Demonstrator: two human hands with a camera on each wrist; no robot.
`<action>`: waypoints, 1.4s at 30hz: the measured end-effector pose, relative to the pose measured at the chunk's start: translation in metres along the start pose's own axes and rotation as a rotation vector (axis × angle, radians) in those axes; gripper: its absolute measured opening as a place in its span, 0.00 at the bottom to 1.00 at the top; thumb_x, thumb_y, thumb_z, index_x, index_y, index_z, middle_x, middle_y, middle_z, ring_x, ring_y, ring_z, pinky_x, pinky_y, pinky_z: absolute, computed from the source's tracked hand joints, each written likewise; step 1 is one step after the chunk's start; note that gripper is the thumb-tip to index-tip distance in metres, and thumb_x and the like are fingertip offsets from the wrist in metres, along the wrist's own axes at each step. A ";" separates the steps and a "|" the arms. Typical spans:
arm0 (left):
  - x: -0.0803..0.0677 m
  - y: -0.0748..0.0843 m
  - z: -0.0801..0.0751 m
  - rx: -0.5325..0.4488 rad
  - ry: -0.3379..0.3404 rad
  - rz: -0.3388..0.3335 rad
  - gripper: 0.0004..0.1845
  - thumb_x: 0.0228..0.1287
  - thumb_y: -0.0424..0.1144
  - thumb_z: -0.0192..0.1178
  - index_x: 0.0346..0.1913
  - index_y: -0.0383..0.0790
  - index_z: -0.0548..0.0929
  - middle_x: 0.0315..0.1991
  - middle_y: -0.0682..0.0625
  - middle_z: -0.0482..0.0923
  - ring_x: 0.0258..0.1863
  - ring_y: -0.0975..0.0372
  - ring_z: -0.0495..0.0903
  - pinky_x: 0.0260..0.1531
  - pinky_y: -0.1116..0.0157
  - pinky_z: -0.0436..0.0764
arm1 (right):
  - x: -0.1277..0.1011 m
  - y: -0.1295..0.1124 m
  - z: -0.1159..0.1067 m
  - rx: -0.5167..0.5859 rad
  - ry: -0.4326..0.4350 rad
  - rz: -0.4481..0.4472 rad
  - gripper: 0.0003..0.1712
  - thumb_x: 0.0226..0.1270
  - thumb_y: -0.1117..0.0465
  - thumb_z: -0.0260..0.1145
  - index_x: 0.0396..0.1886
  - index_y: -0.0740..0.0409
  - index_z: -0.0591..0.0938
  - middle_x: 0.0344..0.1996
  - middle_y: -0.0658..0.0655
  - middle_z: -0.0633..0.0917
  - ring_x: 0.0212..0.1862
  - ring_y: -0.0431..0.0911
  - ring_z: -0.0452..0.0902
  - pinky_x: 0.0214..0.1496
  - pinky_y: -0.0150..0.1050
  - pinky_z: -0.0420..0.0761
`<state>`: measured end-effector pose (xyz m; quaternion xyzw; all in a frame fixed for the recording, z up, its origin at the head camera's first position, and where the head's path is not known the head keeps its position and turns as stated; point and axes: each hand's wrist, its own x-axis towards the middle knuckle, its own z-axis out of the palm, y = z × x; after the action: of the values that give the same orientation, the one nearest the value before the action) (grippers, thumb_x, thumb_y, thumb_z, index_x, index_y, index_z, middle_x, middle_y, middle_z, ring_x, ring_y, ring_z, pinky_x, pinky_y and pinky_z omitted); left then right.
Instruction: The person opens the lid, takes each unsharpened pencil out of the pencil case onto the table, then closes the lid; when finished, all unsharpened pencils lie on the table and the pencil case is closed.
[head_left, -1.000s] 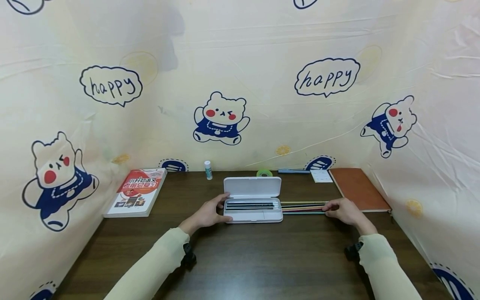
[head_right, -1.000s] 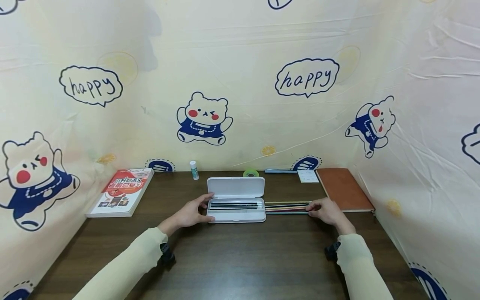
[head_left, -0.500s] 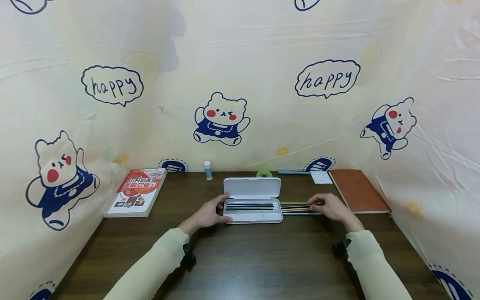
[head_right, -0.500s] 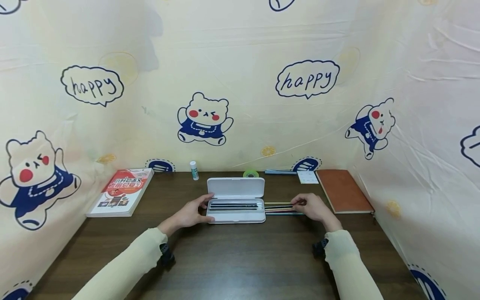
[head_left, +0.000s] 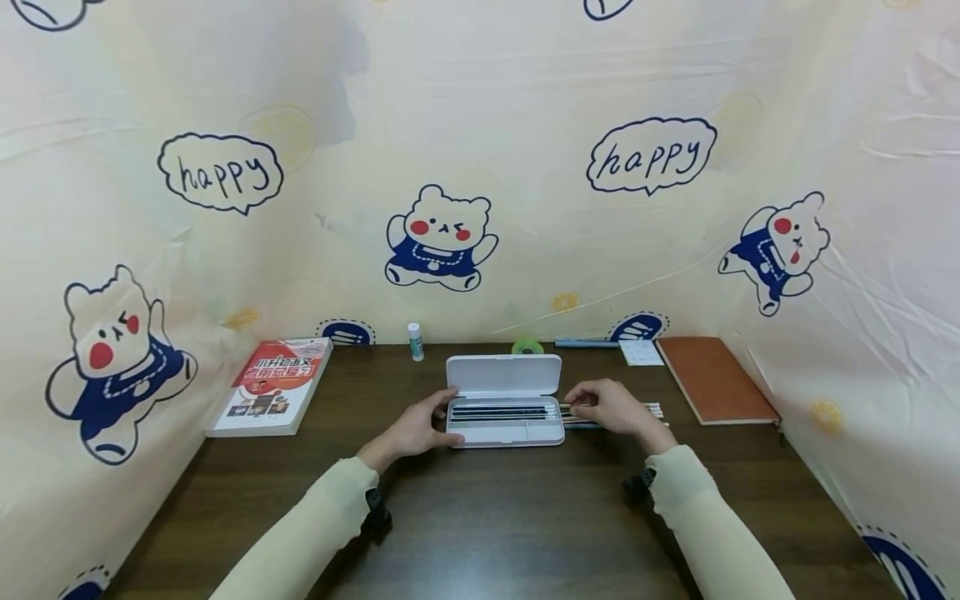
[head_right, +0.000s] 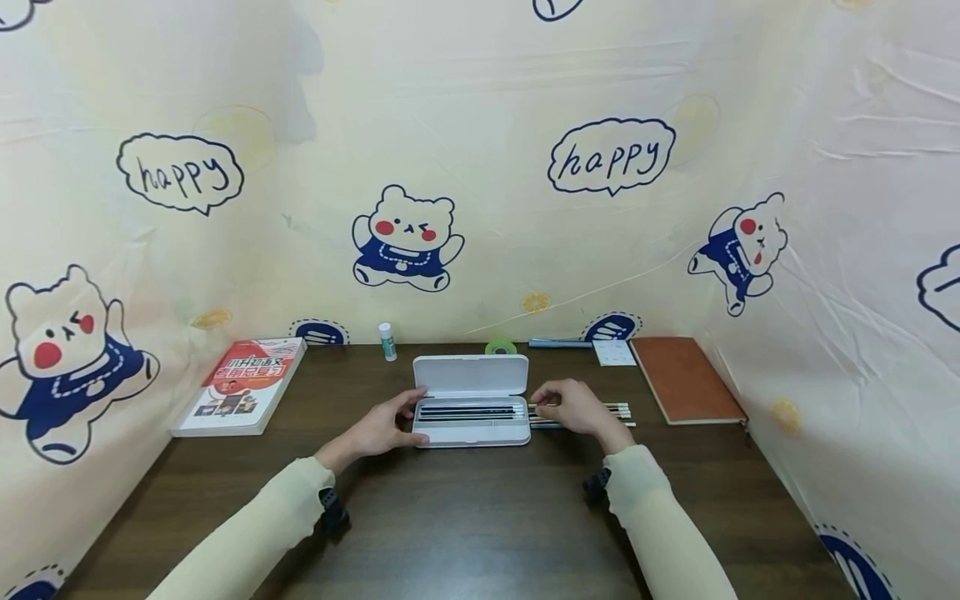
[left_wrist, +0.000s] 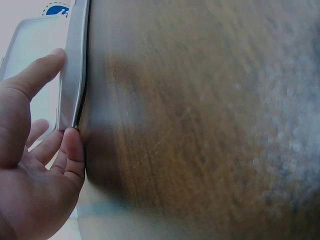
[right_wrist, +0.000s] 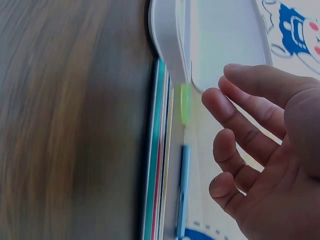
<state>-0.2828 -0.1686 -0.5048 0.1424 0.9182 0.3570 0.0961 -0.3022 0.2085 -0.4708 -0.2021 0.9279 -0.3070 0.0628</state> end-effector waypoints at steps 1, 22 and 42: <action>0.000 0.000 0.000 0.001 -0.001 -0.004 0.47 0.54 0.50 0.76 0.75 0.48 0.64 0.67 0.47 0.73 0.56 0.56 0.76 0.57 0.54 0.77 | 0.002 -0.003 0.002 0.004 -0.007 -0.002 0.09 0.66 0.60 0.69 0.44 0.54 0.88 0.36 0.49 0.87 0.37 0.43 0.77 0.43 0.39 0.77; 0.001 0.001 -0.001 -0.015 -0.004 -0.020 0.47 0.53 0.50 0.76 0.75 0.50 0.64 0.66 0.49 0.74 0.55 0.56 0.75 0.58 0.54 0.77 | 0.024 -0.026 0.031 -0.110 -0.103 0.016 0.07 0.63 0.62 0.72 0.41 0.50 0.88 0.37 0.46 0.88 0.40 0.41 0.78 0.53 0.46 0.79; 0.001 0.000 0.000 -0.014 -0.003 -0.018 0.47 0.54 0.49 0.76 0.75 0.50 0.64 0.66 0.48 0.73 0.56 0.56 0.76 0.59 0.53 0.76 | 0.031 -0.034 0.039 -0.184 -0.145 0.068 0.08 0.60 0.64 0.74 0.38 0.50 0.87 0.36 0.49 0.85 0.41 0.43 0.76 0.53 0.45 0.79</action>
<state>-0.2840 -0.1681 -0.5044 0.1339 0.9168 0.3621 0.1017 -0.3097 0.1492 -0.4814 -0.1973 0.9514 -0.2027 0.1215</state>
